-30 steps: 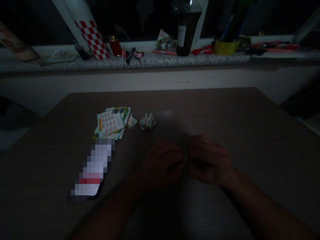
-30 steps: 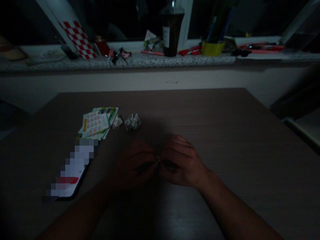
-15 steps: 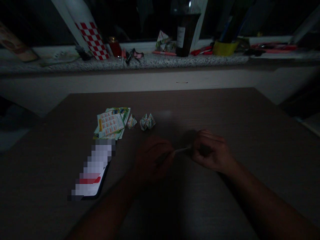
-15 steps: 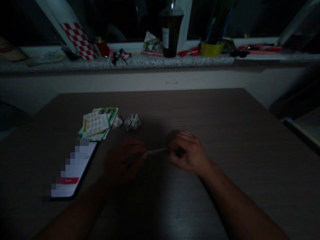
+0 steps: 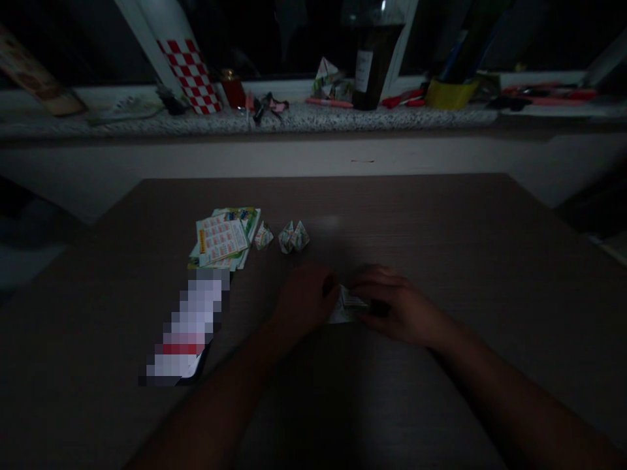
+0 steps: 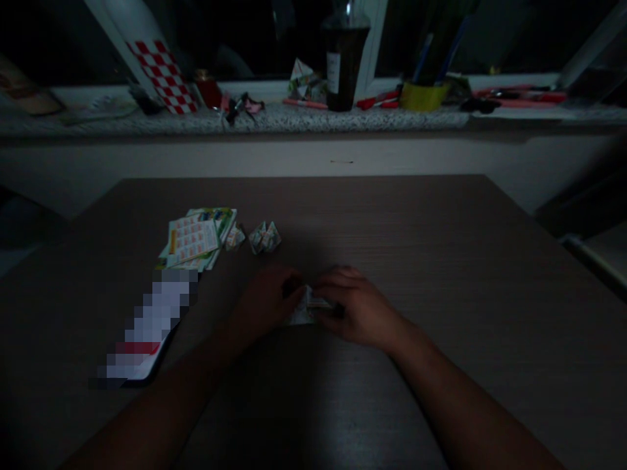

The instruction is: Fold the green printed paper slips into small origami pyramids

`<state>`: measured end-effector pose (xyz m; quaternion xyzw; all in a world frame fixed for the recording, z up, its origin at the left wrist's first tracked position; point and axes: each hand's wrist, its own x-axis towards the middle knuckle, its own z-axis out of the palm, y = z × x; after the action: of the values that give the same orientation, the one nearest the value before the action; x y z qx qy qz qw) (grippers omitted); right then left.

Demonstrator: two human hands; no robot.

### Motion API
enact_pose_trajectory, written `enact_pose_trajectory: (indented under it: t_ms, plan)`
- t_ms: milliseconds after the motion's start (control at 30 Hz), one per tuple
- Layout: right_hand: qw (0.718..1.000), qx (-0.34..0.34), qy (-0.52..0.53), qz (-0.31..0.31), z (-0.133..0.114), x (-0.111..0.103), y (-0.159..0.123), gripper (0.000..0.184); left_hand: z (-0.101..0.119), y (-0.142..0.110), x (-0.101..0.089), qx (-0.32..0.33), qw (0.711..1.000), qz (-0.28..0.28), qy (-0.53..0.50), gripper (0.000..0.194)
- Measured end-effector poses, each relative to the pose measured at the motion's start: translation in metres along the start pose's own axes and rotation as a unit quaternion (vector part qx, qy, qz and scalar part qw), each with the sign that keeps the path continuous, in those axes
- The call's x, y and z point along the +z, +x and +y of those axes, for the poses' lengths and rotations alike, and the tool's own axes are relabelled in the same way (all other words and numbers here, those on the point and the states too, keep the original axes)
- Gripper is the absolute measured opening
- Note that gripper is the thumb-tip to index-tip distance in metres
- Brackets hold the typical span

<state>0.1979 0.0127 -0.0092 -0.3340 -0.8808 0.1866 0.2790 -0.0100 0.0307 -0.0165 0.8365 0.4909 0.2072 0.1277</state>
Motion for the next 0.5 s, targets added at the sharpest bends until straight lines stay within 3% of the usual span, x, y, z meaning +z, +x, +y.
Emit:
enact_pose_trajectory:
  t_ms: [100, 233, 500]
  plan:
    - [0.999, 0.008, -0.012, -0.044, -0.001, 0.0, 0.001, 0.03, 0.0, -0.005, -0.011, 0.063, 0.997, -0.013, -0.031, 0.016]
    - [0.998, 0.015, -0.024, -0.056, -0.002, -0.001, 0.001, 0.035, 0.002, -0.012, -0.029, 0.147, 0.985, -0.084, -0.043, 0.032]
    - [0.998, -0.016, -0.027, -0.045, -0.006, 0.002, 0.001, 0.03, 0.005, -0.012, -0.031, 0.136, 0.98, -0.141, -0.025, 0.035]
